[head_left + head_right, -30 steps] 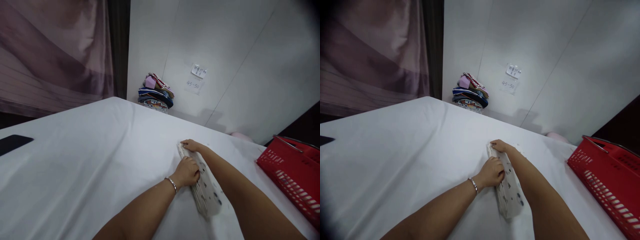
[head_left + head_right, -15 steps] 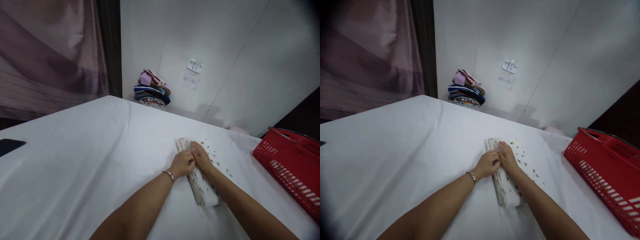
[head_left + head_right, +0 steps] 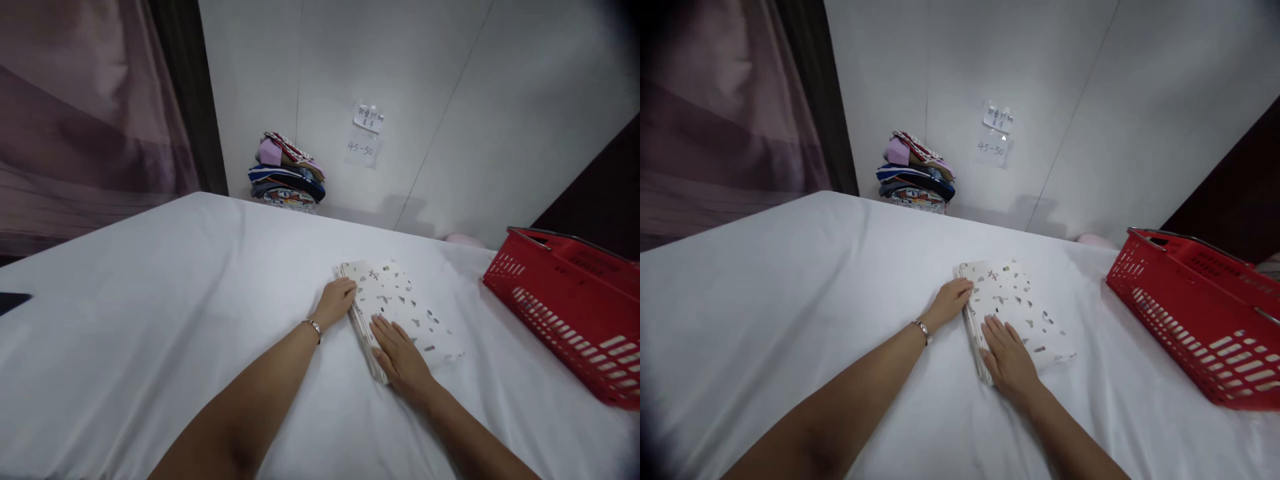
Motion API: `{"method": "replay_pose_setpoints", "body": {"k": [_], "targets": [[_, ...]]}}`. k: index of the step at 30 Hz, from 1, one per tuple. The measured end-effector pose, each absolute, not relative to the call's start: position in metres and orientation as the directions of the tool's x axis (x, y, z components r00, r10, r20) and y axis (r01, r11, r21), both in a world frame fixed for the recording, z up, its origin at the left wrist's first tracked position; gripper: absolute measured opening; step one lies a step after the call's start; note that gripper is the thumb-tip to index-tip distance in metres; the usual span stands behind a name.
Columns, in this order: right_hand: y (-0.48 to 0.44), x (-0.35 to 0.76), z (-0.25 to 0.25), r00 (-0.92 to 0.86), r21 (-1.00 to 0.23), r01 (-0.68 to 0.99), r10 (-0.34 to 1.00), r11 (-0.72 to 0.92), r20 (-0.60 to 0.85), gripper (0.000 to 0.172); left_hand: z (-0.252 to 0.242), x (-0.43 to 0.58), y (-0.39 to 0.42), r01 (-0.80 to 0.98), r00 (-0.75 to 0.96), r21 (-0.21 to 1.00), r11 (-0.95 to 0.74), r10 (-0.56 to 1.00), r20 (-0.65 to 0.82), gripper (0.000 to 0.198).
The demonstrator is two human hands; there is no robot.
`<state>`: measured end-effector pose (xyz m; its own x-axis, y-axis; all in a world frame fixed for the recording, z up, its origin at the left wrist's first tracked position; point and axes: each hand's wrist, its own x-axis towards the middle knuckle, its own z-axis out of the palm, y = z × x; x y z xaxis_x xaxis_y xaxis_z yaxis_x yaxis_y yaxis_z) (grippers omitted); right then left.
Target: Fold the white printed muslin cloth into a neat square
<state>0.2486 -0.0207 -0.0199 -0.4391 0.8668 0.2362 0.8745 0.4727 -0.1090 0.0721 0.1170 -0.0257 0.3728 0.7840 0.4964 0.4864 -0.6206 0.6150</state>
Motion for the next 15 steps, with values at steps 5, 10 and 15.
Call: {"method": "replay_pose_setpoints", "body": {"k": [5, 10, 15], "targets": [[-0.020, 0.248, -0.018, -0.430, -0.121, 0.878, 0.875, 0.462, 0.222, 0.048, -0.009, 0.080, 0.127, 0.568, 0.375, 0.581, -0.583, 0.812, 0.448, 0.025], [-0.023, 0.250, -0.014, -0.470, -0.168, 0.847, 0.859, 0.504, 0.204, 0.049, -0.003, 0.089, 0.146, 0.698, 0.441, 0.457, -0.552, 0.833, 0.334, 0.032], [-0.030, 0.252, -0.013, -0.543, -0.190, 0.793, 0.813, 0.579, 0.211, 0.054, -0.022, 0.087, 0.155, 0.734, 0.384, 0.499, -0.460, 0.888, 0.254, 0.041]]}}
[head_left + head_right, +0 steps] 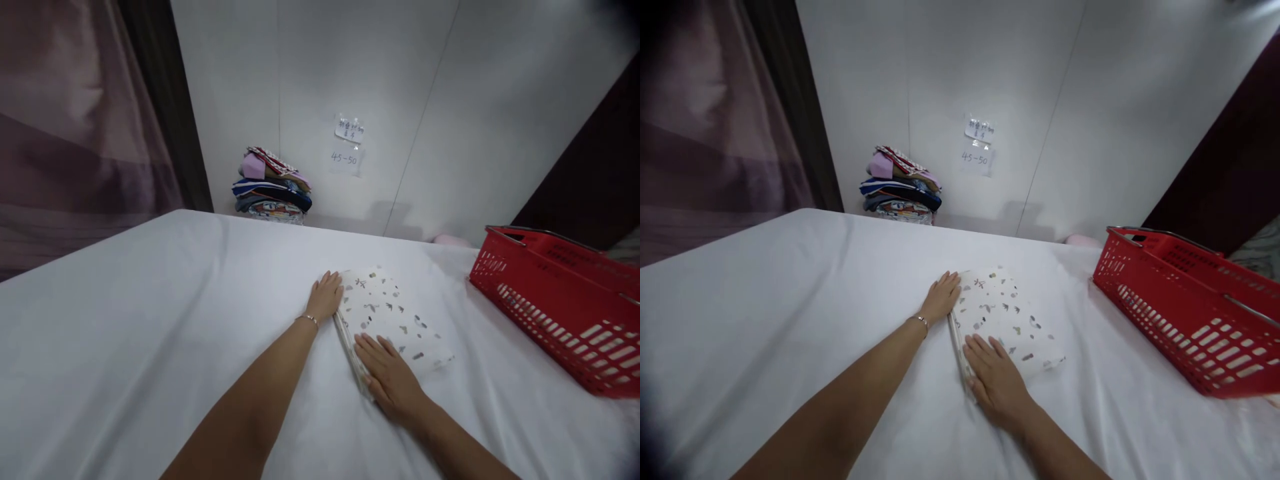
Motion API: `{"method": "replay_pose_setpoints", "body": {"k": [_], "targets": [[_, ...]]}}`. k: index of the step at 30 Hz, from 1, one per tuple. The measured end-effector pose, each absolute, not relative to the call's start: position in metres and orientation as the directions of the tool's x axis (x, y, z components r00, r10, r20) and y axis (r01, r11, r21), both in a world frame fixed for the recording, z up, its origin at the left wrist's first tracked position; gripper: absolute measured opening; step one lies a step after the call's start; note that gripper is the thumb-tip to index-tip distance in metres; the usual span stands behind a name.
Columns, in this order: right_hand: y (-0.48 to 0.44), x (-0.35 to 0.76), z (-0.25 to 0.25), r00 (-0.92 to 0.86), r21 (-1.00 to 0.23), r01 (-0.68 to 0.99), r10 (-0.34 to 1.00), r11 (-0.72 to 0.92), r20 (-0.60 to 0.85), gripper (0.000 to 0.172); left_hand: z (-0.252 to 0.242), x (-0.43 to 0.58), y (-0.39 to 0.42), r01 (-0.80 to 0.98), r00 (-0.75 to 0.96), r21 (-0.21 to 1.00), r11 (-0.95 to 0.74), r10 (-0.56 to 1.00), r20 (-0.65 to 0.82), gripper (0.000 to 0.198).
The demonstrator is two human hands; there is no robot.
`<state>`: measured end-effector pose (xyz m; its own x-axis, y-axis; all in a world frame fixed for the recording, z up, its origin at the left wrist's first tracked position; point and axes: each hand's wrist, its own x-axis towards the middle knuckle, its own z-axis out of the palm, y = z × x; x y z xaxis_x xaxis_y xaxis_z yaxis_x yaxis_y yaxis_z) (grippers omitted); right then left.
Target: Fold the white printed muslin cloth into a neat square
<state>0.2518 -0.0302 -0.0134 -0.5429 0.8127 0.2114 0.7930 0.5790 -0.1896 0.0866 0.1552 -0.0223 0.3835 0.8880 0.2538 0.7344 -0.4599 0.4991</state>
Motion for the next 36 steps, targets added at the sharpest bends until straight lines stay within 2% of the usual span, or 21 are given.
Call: {"method": "replay_pose_setpoints", "body": {"k": [8, 14, 17, 20, 22, 24, 29, 32, 34, 36], "targets": [[-0.042, 0.247, -0.016, -0.589, -0.170, 0.755, 0.769, 0.634, 0.249, 0.064, -0.027, 0.085, 0.158, 0.725, 0.381, 0.499, -0.475, 0.880, 0.284, 0.042], [-0.049, 0.255, -0.001, -0.602, -0.286, 0.733, 0.785, 0.617, 0.147, 0.059, -0.030, 0.086, 0.160, 0.729, 0.370, 0.495, -0.474, 0.880, 0.297, 0.041], [-0.035, 0.281, 0.000, -0.433, -0.323, 0.814, 0.875, 0.483, 0.215, 0.054, -0.031, 0.085, 0.160, 0.725, 0.364, 0.504, -0.468, 0.883, 0.296, 0.041], [-0.009, 0.323, -0.009, -0.065, -0.337, 0.925, 0.945, 0.178, 0.321, 0.051, -0.032, 0.085, 0.161, 0.719, 0.358, 0.512, -0.470, 0.882, 0.307, 0.041], [0.008, 0.350, -0.016, 0.144, -0.378, 0.925, 0.950, -0.030, 0.277, 0.054, -0.032, 0.084, 0.161, 0.715, 0.353, 0.520, -0.467, 0.884, 0.308, 0.041], [0.019, 0.369, -0.019, 0.267, -0.440, 0.881, 0.950, -0.172, 0.164, 0.055, -0.032, 0.084, 0.161, 0.713, 0.349, 0.530, -0.459, 0.888, 0.298, 0.041], [0.024, 0.379, -0.015, 0.370, -0.558, 0.768, 0.929, -0.315, -0.015, 0.067, -0.029, 0.084, 0.161, 0.700, 0.337, 0.558, -0.444, 0.896, 0.290, 0.041], [0.025, 0.382, -0.011, 0.303, -0.652, 0.697, 0.947, -0.298, -0.109, 0.062, -0.026, 0.083, 0.160, 0.693, 0.309, 0.580, -0.428, 0.904, 0.297, 0.040], [0.033, 0.393, -0.008, 0.254, -0.702, 0.662, 0.960, -0.261, -0.117, 0.057, -0.023, 0.082, 0.157, 0.686, 0.292, 0.582, -0.437, 0.898, 0.330, 0.038], [0.045, 0.412, -0.004, 0.304, -0.675, 0.686, 0.950, -0.271, -0.073, 0.060, -0.020, 0.081, 0.153, 0.674, 0.283, 0.574, -0.465, 0.880, 0.382, 0.037]]}}
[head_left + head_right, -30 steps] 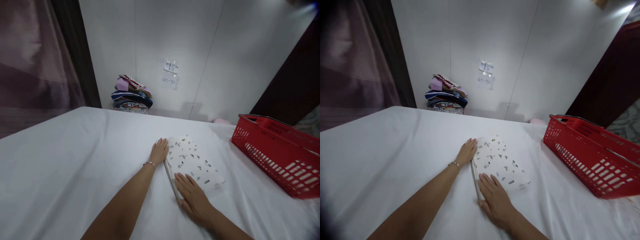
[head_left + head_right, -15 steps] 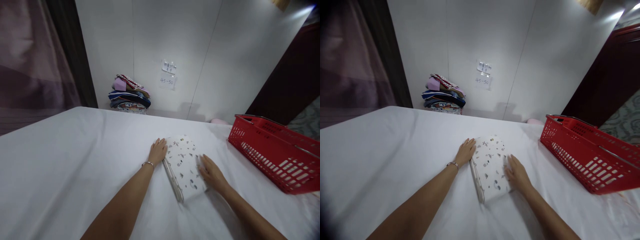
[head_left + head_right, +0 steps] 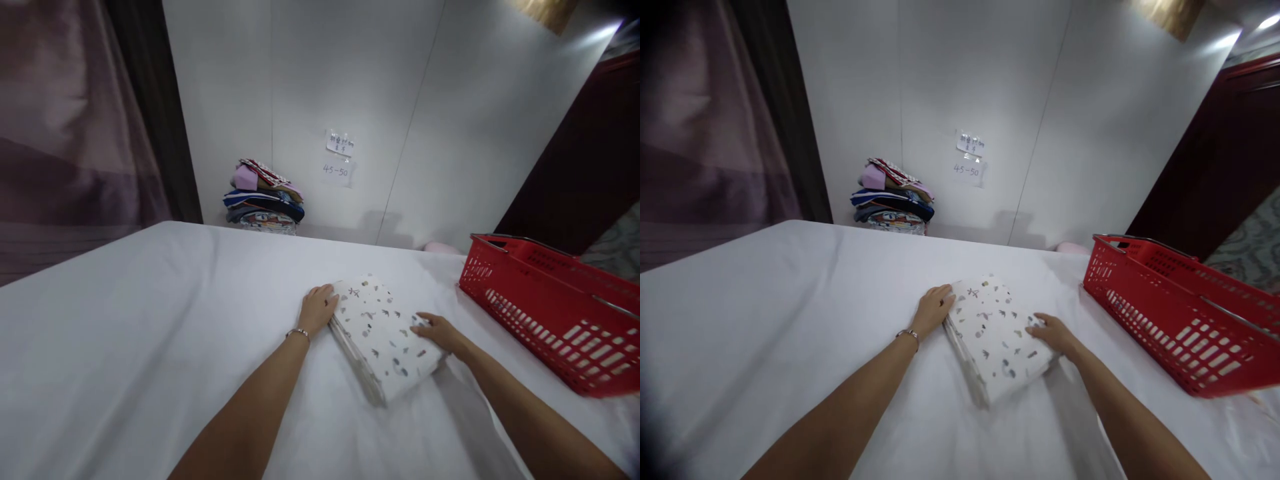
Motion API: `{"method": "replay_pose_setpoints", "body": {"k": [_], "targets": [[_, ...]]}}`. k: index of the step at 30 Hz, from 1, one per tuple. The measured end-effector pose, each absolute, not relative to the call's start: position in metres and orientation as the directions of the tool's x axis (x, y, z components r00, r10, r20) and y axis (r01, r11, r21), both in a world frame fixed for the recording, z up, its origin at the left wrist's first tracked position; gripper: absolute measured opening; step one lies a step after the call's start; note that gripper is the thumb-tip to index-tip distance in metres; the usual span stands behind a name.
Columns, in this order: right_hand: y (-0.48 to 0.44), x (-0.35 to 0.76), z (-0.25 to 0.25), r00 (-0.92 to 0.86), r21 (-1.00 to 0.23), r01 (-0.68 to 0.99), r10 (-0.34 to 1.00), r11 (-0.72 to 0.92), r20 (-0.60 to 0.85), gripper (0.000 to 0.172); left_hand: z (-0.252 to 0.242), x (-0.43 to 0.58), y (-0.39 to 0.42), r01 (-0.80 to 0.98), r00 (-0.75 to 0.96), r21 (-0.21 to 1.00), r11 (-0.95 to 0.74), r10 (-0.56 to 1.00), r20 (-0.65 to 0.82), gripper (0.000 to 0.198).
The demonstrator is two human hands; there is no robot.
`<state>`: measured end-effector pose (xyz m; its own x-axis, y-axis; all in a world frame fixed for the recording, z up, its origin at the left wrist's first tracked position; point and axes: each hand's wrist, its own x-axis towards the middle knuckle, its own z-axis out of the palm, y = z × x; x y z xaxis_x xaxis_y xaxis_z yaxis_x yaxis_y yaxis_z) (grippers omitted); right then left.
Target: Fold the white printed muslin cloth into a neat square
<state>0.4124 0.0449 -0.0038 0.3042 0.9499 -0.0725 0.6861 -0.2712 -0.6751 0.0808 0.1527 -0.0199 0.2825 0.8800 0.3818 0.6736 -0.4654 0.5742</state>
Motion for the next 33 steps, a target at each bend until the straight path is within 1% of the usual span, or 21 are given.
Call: {"method": "replay_pose_setpoints", "body": {"k": [1, 2, 3, 5, 7, 9, 10, 12, 15, 17, 19, 22, 26, 28, 31, 33], "targets": [[0.052, 0.424, -0.001, 0.347, -0.621, 0.728, 0.938, -0.290, -0.031, 0.063, -0.019, 0.080, 0.151, 0.667, 0.284, 0.571, -0.479, 0.872, 0.399, 0.037], [0.060, 0.434, 0.002, 0.370, -0.534, 0.789, 0.929, -0.304, 0.017, 0.063, -0.017, 0.080, 0.149, 0.662, 0.297, 0.567, -0.490, 0.866, 0.401, 0.036], [0.067, 0.443, 0.004, 0.381, -0.439, 0.837, 0.924, -0.326, 0.040, 0.061, -0.016, 0.079, 0.147, 0.661, 0.322, 0.560, -0.499, 0.863, 0.390, 0.035], [0.079, 0.450, 0.007, 0.366, -0.312, 0.894, 0.927, -0.323, 0.089, 0.057, -0.015, 0.079, 0.145, 0.667, 0.381, 0.534, -0.519, 0.854, 0.353, 0.034], [0.088, 0.440, 0.006, 0.299, -0.244, 0.936, 0.940, -0.255, 0.165, 0.051, -0.015, 0.080, 0.144, 0.674, 0.411, 0.515, -0.529, 0.849, 0.333, 0.035], [0.096, 0.415, 0.004, 0.181, -0.203, 0.970, 0.950, -0.130, 0.255, 0.045, -0.015, 0.081, 0.144, 0.666, 0.397, 0.535, -0.520, 0.854, 0.335, 0.032], [0.100, 0.399, 0.003, 0.137, -0.210, 0.975, 0.948, -0.078, 0.286, 0.044, -0.015, 0.081, 0.144, 0.655, 0.384, 0.558, -0.510, 0.860, 0.335, 0.031], [0.108, 0.365, 0.002, 0.051, -0.218, 0.976, 0.956, 0.014, 0.288, 0.043, -0.016, 0.081, 0.145, 0.630, 0.356, 0.610, -0.481, 0.877, 0.324, 0.033], [0.124, 0.320, 0.005, -0.052, -0.231, 0.966, 0.964, 0.115, 0.260, 0.046, -0.017, 0.080, 0.147, 0.624, 0.323, 0.645, -0.442, 0.897, 0.302, 0.045], [0.134, 0.296, 0.007, -0.056, -0.232, 0.966, 0.969, 0.114, 0.241, 0.046, -0.019, 0.079, 0.149, 0.640, 0.323, 0.629, -0.442, 0.897, 0.301, 0.047], [0.141, 0.277, 0.005, -0.060, -0.231, 0.967, 0.979, 0.105, 0.194, 0.048, -0.021, 0.078, 0.150, 0.639, 0.329, 0.620, -0.455, 0.891, 0.314, 0.043], [0.143, 0.257, -0.007, -0.089, -0.210, 0.971, 0.989, 0.112, 0.115, 0.056, -0.024, 0.078, 0.152, 0.602, 0.323, 0.655, -0.457, 0.890, 0.323, 0.034], [0.140, 0.249, -0.018, -0.090, -0.181, 0.978, 0.994, 0.101, 0.067, 0.061, -0.025, 0.077, 0.153, 0.555, 0.315, 0.709, -0.435, 0.899, 0.305, 0.028], [0.141, 0.250, -0.013, -0.080, -0.196, 0.977, 0.996, 0.083, 0.023, 0.062, -0.024, 0.076, 0.154, 0.545, 0.314, 0.725, -0.421, 0.904, 0.289, 0.026], [0.145, 0.251, -0.002, -0.053, -0.250, 0.967, 0.997, 0.038, -0.054, 0.063, -0.023, 0.076, 0.154, 0.536, 0.308, 0.740, -0.407, 0.910, 0.278, 0.025], [0.144, 0.246, 0.002, -0.051, -0.278, 0.960, 0.997, 0.034, -0.055, 0.062, -0.023, 0.076, 0.154, 0.537, 0.306, 0.739, -0.406, 0.911, 0.278, 0.025]]}}
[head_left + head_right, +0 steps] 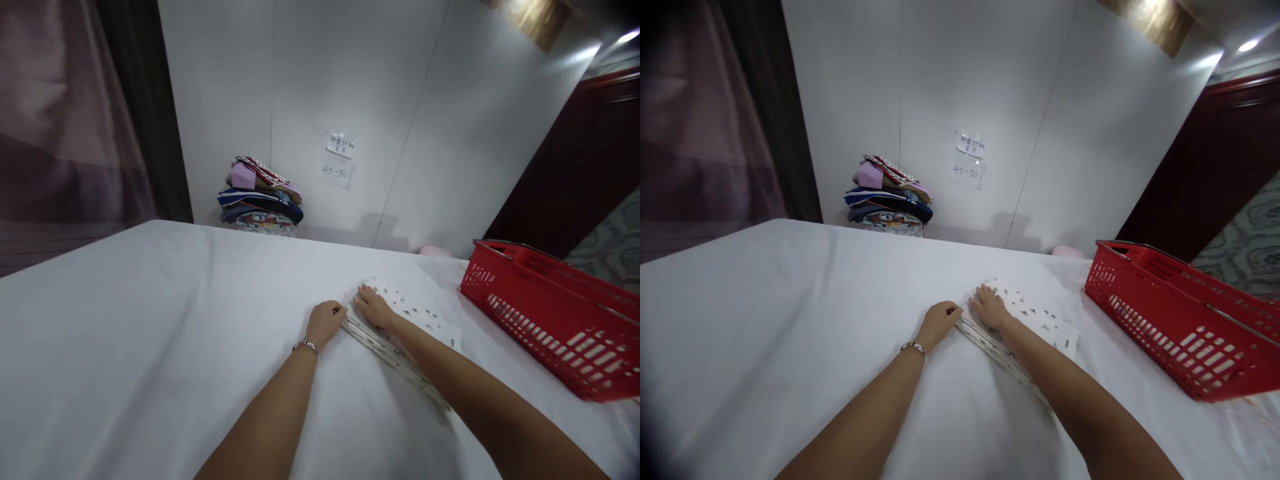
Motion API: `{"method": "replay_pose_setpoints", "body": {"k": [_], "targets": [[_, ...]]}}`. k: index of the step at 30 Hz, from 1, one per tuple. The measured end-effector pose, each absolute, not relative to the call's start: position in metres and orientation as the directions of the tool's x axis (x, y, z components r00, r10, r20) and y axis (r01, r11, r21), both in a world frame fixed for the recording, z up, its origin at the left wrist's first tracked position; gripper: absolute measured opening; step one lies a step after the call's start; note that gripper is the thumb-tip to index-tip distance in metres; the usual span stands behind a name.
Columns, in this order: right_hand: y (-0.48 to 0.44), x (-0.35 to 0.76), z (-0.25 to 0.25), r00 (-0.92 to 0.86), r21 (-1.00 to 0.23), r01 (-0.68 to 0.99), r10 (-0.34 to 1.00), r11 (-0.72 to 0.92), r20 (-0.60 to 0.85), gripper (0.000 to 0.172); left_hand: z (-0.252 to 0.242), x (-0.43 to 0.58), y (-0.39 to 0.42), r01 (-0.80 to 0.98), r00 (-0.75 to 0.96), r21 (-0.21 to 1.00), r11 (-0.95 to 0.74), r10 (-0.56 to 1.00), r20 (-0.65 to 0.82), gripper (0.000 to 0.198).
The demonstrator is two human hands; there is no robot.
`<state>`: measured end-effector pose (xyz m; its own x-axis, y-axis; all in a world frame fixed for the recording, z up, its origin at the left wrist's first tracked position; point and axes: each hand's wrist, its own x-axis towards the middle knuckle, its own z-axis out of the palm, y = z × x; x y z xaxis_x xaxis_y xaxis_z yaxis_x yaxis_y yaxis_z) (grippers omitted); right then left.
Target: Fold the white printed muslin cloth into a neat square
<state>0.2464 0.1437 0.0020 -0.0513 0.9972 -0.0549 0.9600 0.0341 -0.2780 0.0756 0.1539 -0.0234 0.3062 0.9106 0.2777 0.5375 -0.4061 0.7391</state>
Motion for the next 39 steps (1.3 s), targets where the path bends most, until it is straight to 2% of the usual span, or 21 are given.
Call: {"method": "replay_pose_setpoints", "body": {"k": [4, 8, 13, 16, 19, 22, 29, 35, 37, 39], "targets": [[0.132, 0.231, -0.006, -0.133, -0.239, 0.962, 0.991, 0.128, -0.003, 0.061, -0.025, 0.076, 0.155, 0.562, 0.300, 0.720, -0.408, 0.911, 0.282, 0.026], [0.122, 0.223, -0.014, -0.143, -0.215, 0.967, 0.990, 0.136, -0.016, 0.061, -0.024, 0.077, 0.155, 0.560, 0.297, 0.723, -0.405, 0.913, 0.281, 0.026], [0.128, 0.230, -0.006, -0.153, -0.316, 0.940, 0.987, 0.129, -0.052, 0.061, -0.023, 0.075, 0.154, 0.543, 0.328, 0.711, -0.446, 0.892, 0.310, 0.028], [0.139, 0.244, 0.008, -0.119, -0.364, 0.925, 0.993, 0.108, -0.008, 0.061, -0.024, 0.075, 0.154, 0.543, 0.333, 0.704, -0.458, 0.887, 0.320, 0.028], [0.153, 0.261, 0.018, 0.025, -0.285, 0.958, 0.998, -0.005, 0.066, 0.058, -0.024, 0.075, 0.155, 0.549, 0.327, 0.710, -0.440, 0.896, 0.302, 0.027], [0.164, 0.272, 0.013, 0.140, -0.171, 0.977, 0.987, -0.125, 0.078, 0.056, -0.024, 0.076, 0.156, 0.558, 0.324, 0.715, -0.421, 0.904, 0.280, 0.026], [0.169, 0.277, -0.016, 0.157, -0.088, 0.984, 0.986, -0.153, 0.046, 0.059, -0.024, 0.076, 0.157, 0.560, 0.330, 0.715, -0.418, 0.905, 0.270, 0.024], [0.163, 0.272, 0.008, 0.151, -0.163, 0.974, 0.987, -0.158, -0.052, 0.055, -0.026, 0.076, 0.158, 0.540, 0.314, 0.740, -0.401, 0.912, 0.265, 0.023], [0.148, 0.263, 0.009, 0.097, -0.181, 0.978, 0.994, -0.106, -0.058, 0.054, -0.027, 0.076, 0.159, 0.537, 0.312, 0.743, -0.400, 0.912, 0.265, 0.023], [0.128, 0.252, 0.003, -0.027, -0.212, 0.977, 0.998, 0.016, -0.052, 0.056, -0.028, 0.076, 0.160, 0.533, 0.323, 0.744, -0.403, 0.909, 0.261, 0.022]]}}
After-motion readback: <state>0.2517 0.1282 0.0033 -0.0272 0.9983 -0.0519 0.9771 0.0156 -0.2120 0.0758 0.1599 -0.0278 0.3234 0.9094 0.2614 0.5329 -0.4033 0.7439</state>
